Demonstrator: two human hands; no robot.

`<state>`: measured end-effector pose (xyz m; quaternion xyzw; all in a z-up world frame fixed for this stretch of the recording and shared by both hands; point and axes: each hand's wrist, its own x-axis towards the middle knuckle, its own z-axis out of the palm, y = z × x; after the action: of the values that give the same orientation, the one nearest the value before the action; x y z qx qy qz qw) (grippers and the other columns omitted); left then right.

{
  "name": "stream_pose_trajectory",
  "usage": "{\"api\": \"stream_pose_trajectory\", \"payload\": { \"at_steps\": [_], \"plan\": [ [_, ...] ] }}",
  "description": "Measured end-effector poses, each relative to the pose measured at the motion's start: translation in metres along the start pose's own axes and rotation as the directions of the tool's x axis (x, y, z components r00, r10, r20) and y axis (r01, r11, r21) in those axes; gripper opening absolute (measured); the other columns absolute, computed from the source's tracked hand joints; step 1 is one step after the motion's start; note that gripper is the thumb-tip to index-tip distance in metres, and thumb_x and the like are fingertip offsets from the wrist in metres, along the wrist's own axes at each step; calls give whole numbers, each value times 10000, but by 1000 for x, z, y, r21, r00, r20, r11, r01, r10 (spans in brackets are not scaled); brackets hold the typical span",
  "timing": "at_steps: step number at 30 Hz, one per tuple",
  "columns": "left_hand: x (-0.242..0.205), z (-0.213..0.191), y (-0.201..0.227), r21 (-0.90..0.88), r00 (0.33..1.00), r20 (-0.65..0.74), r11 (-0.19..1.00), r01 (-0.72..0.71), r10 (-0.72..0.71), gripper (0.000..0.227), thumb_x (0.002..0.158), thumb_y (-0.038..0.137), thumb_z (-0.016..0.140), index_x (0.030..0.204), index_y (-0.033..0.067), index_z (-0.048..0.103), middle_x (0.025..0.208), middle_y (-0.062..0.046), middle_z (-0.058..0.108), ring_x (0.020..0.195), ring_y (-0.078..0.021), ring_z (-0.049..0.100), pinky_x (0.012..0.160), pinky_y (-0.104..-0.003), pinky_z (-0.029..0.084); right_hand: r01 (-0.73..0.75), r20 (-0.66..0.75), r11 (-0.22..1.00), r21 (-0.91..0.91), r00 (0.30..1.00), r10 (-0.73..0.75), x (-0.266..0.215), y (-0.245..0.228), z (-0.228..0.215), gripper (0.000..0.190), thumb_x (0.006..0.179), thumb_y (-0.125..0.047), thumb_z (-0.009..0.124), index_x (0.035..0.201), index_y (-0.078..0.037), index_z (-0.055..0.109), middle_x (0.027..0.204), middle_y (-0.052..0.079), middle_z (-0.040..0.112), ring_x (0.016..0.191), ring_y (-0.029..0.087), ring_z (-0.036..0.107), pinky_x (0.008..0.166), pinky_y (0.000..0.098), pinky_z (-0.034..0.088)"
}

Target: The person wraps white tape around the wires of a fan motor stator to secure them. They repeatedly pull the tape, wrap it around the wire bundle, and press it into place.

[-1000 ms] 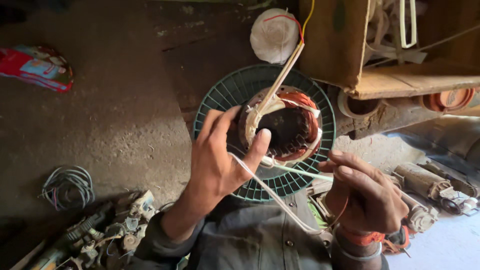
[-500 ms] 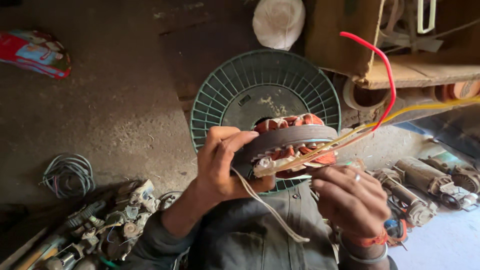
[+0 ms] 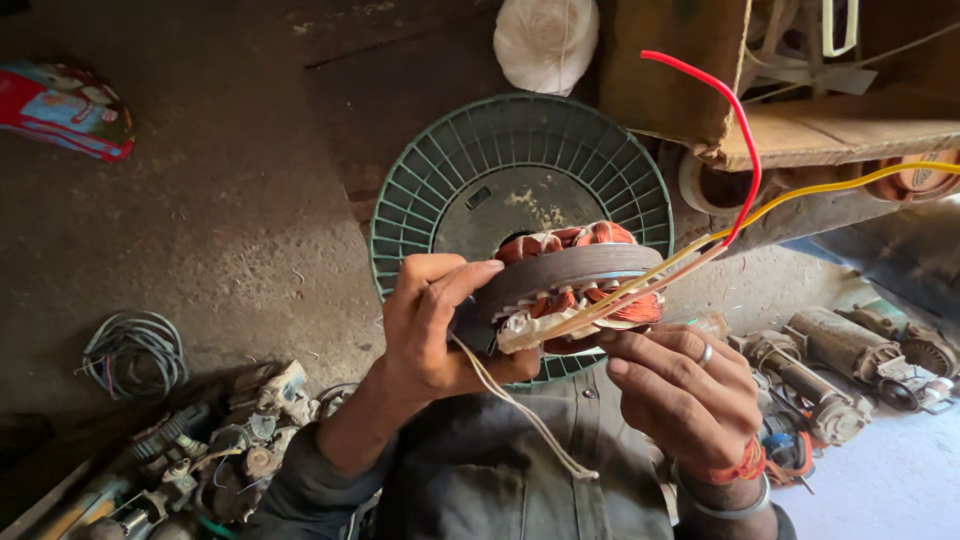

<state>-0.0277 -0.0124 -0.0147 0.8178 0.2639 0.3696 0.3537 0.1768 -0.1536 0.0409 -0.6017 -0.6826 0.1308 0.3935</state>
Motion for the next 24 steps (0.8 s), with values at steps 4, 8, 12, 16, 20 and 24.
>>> {"api": "stream_pose_trajectory", "payload": {
  "at_steps": [4,8,12,16,20,24],
  "plan": [
    [2,-2,1,-32,1000,16,999,9,-9,696,750,312,930,1271,9,583,1121,-113,589,981,-216,636,791,-311,598,-3,25,997,-73,1000,5,0,-2,1,256,758,116,699,999,28,682,961,165,724,800,306,704,706,402,584],
    [8,-5,4,-39,999,19,999,30,-30,675,766,302,918,1276,9,587,1125,-118,587,986,-226,646,803,-316,601,-25,56,985,-173,998,35,14,-8,4,287,757,141,697,999,-11,720,947,111,744,760,249,684,675,343,548],
    [20,-8,1,-79,993,44,991,109,-105,652,830,328,876,1306,-1,577,1178,-142,583,1017,-252,670,844,-329,604,-80,80,963,-258,991,104,43,-20,7,300,775,115,698,1029,-33,758,986,85,761,799,221,706,709,321,522],
    [35,-8,-7,-60,957,75,957,284,-279,532,897,316,828,1285,10,630,1095,-132,609,934,-224,697,804,-336,602,-160,182,971,-176,964,192,75,-13,1,193,827,47,735,1012,-8,748,960,102,760,836,227,737,714,352,501],
    [36,-9,-3,35,968,35,968,247,-248,492,912,269,852,1258,-18,653,1102,-125,628,951,-244,695,808,-352,590,-169,344,978,-120,917,201,90,8,-10,157,856,-39,776,1011,-66,775,893,75,765,785,232,723,734,354,553],
    [13,-24,12,-36,997,70,999,-16,19,293,918,168,844,1159,71,708,1017,-38,630,847,-187,701,718,-305,582,-156,378,987,-33,912,157,96,12,-12,171,825,-62,774,996,-64,773,898,75,771,799,260,741,736,357,580]
  ]
}}
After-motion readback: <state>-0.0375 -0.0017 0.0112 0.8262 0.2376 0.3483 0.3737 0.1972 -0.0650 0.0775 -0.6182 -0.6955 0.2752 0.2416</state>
